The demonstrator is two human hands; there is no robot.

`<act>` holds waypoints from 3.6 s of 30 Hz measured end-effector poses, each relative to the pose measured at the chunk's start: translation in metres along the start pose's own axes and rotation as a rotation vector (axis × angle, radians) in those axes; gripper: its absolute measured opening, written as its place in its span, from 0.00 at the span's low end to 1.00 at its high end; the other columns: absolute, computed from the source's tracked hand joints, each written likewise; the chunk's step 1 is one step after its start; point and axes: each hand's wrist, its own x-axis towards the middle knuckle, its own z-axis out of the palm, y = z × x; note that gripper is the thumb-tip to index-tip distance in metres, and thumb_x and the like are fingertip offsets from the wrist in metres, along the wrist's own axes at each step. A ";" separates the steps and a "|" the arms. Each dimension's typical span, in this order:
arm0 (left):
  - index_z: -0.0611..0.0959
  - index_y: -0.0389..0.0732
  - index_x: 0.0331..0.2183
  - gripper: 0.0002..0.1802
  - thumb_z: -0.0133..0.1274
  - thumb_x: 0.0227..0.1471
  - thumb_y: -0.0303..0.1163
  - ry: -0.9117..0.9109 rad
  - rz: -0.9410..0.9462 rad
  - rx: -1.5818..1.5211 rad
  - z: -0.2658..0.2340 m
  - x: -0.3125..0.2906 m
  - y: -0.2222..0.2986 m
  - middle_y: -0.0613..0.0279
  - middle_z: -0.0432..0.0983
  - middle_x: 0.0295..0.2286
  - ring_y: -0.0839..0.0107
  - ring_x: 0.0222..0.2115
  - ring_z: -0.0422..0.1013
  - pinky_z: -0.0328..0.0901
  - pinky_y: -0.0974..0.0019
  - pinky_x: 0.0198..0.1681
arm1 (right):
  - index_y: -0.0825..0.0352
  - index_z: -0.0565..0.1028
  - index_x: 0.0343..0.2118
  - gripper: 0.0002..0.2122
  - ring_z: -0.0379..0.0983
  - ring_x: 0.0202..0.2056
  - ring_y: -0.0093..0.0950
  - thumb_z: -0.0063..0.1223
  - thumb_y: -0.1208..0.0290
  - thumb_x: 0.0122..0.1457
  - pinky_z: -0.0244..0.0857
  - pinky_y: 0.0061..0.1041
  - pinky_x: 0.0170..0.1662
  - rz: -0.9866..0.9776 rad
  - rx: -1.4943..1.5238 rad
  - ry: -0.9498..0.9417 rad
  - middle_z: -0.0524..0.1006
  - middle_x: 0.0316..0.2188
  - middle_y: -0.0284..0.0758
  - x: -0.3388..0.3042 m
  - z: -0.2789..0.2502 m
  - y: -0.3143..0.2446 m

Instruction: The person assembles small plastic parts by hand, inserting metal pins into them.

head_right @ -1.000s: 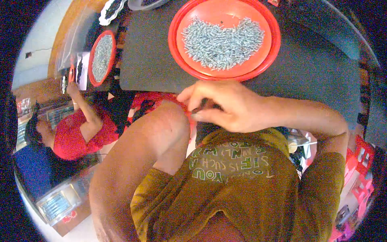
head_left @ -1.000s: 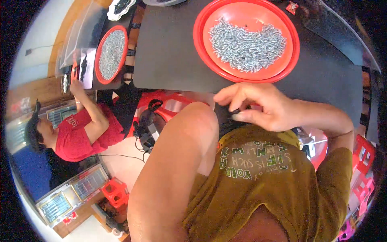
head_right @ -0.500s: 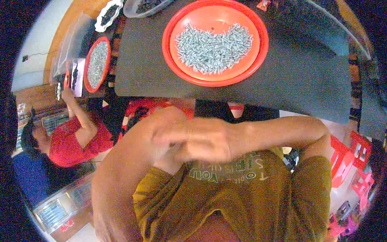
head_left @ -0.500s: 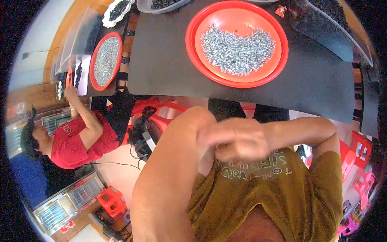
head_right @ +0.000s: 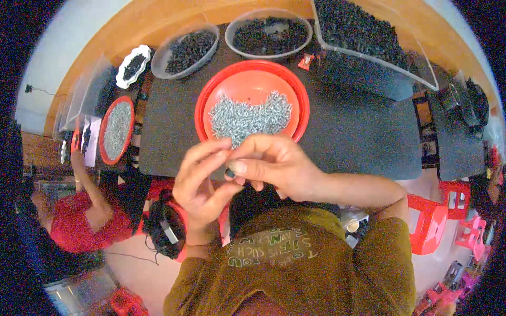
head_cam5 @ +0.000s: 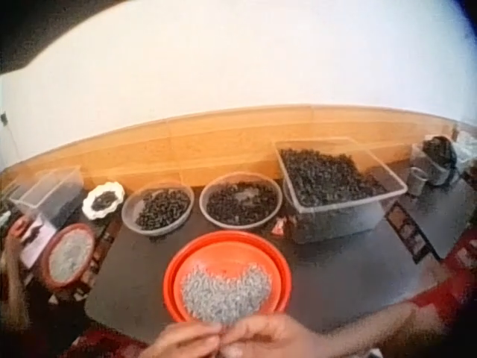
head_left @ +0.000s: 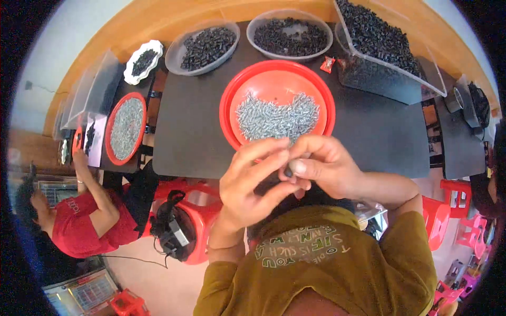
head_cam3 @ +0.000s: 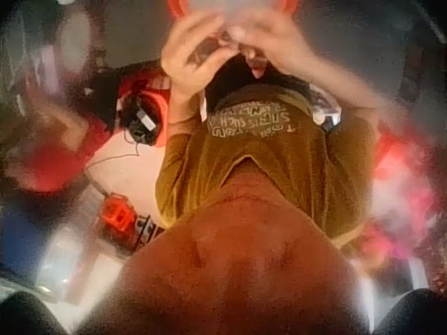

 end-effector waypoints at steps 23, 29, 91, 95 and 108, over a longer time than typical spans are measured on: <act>0.73 0.37 0.33 0.10 0.46 0.43 0.23 0.516 -0.709 -1.296 0.008 -0.026 -0.068 0.53 0.70 0.33 0.70 0.30 0.69 0.65 0.71 0.35 | 0.64 0.71 0.21 0.04 0.68 0.27 0.33 0.47 0.72 0.41 0.63 0.28 0.28 -0.333 -2.110 -0.023 0.70 0.22 0.36 0.112 -0.115 -0.006; 0.73 0.37 0.33 0.10 0.46 0.43 0.24 0.493 -0.834 -1.391 0.014 -0.018 -0.072 0.56 0.69 0.33 0.72 0.32 0.68 0.65 0.72 0.35 | 0.65 0.68 0.21 0.04 0.68 0.26 0.35 0.46 0.72 0.42 0.63 0.28 0.26 -0.301 -2.197 -0.028 0.70 0.22 0.38 0.121 -0.121 -0.001; 0.73 0.39 0.30 0.07 0.47 0.45 0.28 0.409 -0.824 -1.278 0.050 -0.011 -0.067 0.63 0.70 0.28 0.75 0.29 0.66 0.62 0.73 0.33 | 0.64 0.69 0.21 0.07 0.68 0.25 0.28 0.54 0.73 0.37 0.64 0.23 0.24 -0.879 -1.405 0.163 0.69 0.22 0.31 0.036 -0.058 0.009; 0.74 0.39 0.30 0.06 0.47 0.45 0.27 0.474 -0.781 -1.236 0.052 -0.012 -0.065 0.62 0.70 0.28 0.74 0.29 0.66 0.62 0.72 0.33 | 0.65 0.69 0.21 0.07 0.68 0.24 0.27 0.54 0.73 0.38 0.63 0.23 0.24 -0.838 -1.429 0.181 0.69 0.21 0.31 0.036 -0.054 0.006; 0.75 0.40 0.29 0.06 0.48 0.43 0.25 0.518 -0.764 -1.266 0.042 -0.009 -0.064 0.63 0.70 0.28 0.74 0.29 0.65 0.60 0.72 0.34 | 0.67 0.67 0.20 0.07 0.67 0.20 0.25 0.54 0.72 0.41 0.61 0.22 0.22 -0.520 -1.214 0.131 0.68 0.18 0.33 0.053 -0.043 -0.004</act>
